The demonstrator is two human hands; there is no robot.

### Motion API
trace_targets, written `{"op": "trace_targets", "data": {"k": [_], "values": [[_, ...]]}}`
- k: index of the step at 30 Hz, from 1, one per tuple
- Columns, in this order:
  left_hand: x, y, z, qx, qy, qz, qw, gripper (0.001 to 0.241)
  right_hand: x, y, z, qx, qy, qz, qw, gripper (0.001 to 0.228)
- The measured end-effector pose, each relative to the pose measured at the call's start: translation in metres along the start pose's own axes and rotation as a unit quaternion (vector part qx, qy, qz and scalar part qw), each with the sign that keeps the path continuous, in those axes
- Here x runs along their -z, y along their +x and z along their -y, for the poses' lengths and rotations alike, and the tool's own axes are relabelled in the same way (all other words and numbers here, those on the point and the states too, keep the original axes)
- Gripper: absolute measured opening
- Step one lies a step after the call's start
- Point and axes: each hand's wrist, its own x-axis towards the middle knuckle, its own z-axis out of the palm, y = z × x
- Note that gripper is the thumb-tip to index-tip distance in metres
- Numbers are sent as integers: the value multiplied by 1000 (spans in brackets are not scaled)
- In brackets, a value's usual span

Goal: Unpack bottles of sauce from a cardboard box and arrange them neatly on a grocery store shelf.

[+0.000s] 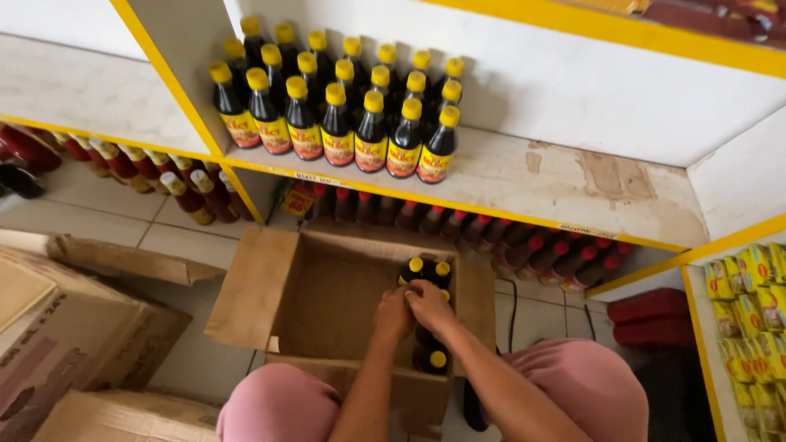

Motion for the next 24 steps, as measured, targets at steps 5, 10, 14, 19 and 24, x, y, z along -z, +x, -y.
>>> {"op": "trace_targets", "data": {"k": [5,10,14,19,24], "values": [[-12,5,36,36,-24,3,999,32,-41,11,-50,38,25,53,998,44],[-44,21,81,76,-21,22,997,32,-69,21,-73,-31,-20,88,995,46],[-89,48,124,46,-25,-18,998,38,-82,35,-80,-84,14,56,995,57],[-98,62,137,87,-74,-10,993,44,-101,58,-93,-160,20,50,986,68],[-76,75,115,138,-87,14,986,72,-138,101,-144,-200,203,-15,958,74]]}}
